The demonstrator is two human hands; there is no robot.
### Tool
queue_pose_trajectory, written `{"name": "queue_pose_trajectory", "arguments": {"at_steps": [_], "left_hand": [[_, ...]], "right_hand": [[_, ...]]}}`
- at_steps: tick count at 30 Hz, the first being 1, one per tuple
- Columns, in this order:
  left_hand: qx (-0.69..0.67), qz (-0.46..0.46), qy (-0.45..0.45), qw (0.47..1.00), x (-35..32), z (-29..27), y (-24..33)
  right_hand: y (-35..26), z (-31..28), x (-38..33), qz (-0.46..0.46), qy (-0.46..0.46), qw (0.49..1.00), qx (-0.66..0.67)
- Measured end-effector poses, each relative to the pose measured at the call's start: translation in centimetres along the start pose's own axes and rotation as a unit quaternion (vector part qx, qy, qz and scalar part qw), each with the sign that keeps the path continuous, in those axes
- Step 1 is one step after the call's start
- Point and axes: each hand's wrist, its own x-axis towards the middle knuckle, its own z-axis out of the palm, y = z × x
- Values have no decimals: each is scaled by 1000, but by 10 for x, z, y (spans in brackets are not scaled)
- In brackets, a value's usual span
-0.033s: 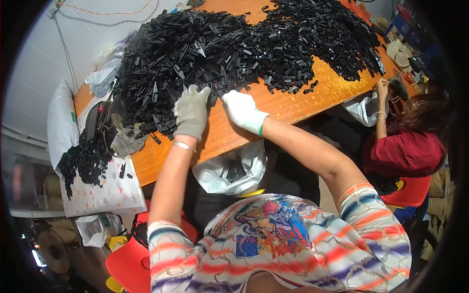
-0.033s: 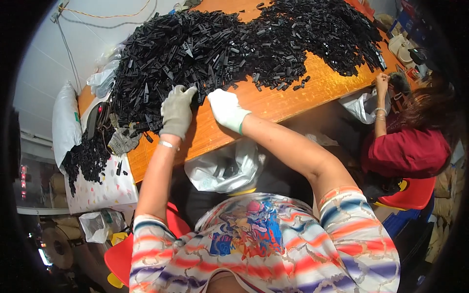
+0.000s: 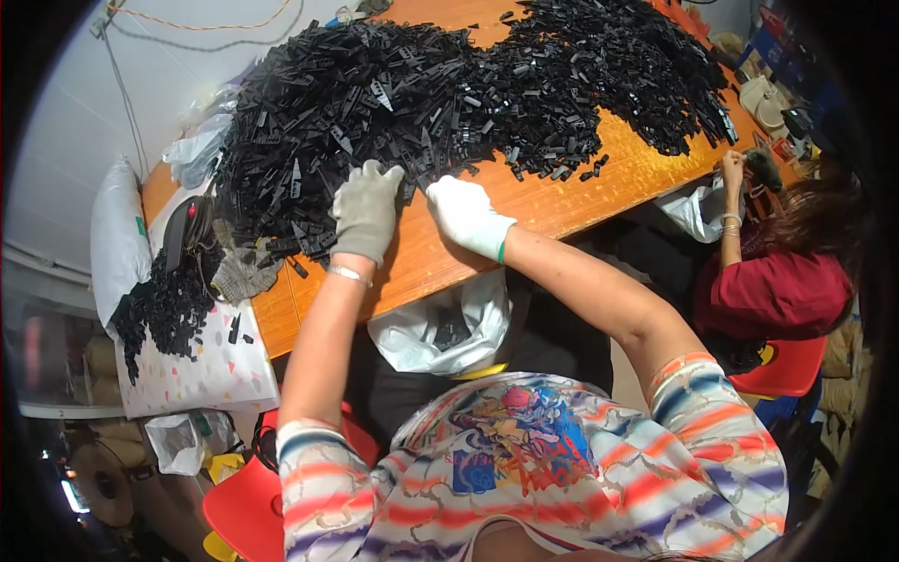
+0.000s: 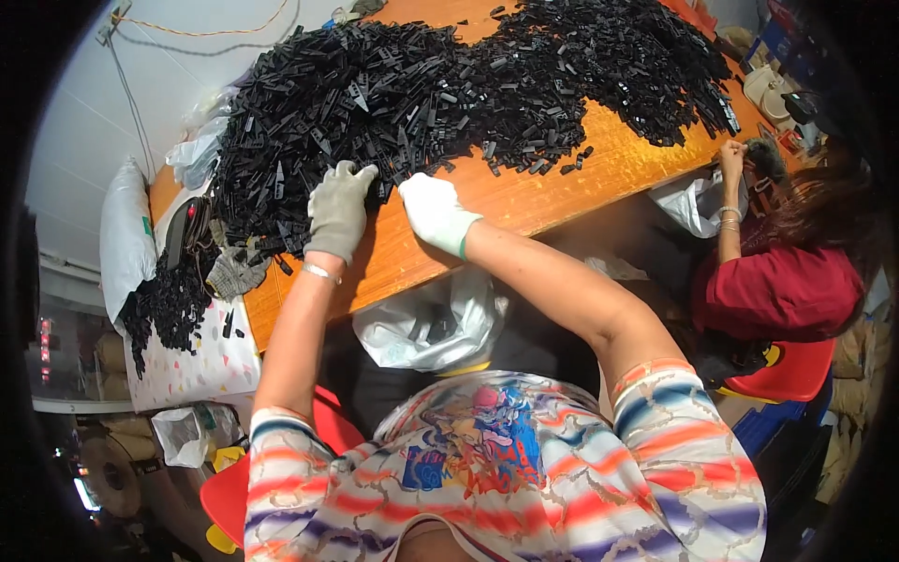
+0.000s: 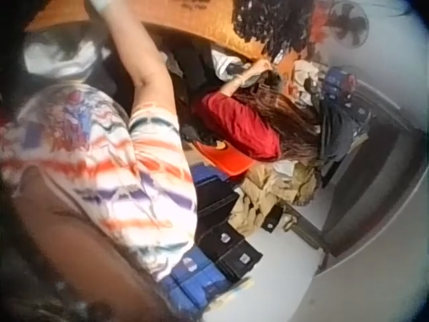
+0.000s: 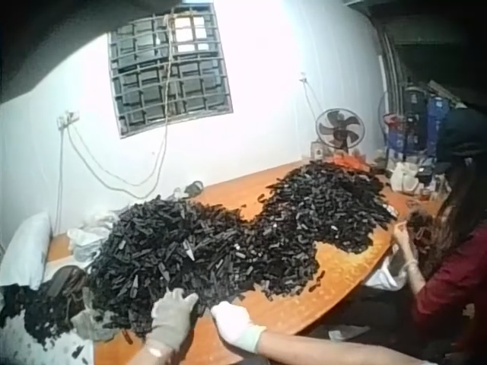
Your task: Sorting black plastic hardware components and placing them into a collection bag.
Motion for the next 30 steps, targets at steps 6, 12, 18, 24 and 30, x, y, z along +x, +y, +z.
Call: {"name": "queue_pose_trajectory", "arguments": {"at_steps": [6, 12, 18, 24, 30], "left_hand": [[54, 78, -18, 995, 18, 7, -6], [38, 125, 6, 991, 14, 19, -12], [-1, 157, 25, 987, 3, 6, 2], [-163, 67, 39, 984, -18, 1, 4], [-679, -195, -10, 708, -48, -1, 27]], "right_hand": [[9, -16, -18, -15, -15, 999, 47], [1, -31, -27, 44, -68, 986, 146], [-2, -41, -38, 89, -82, 966, 230], [0, -50, -42, 129, -104, 929, 330], [-18, -65, -45, 133, -76, 858, 489]]}}
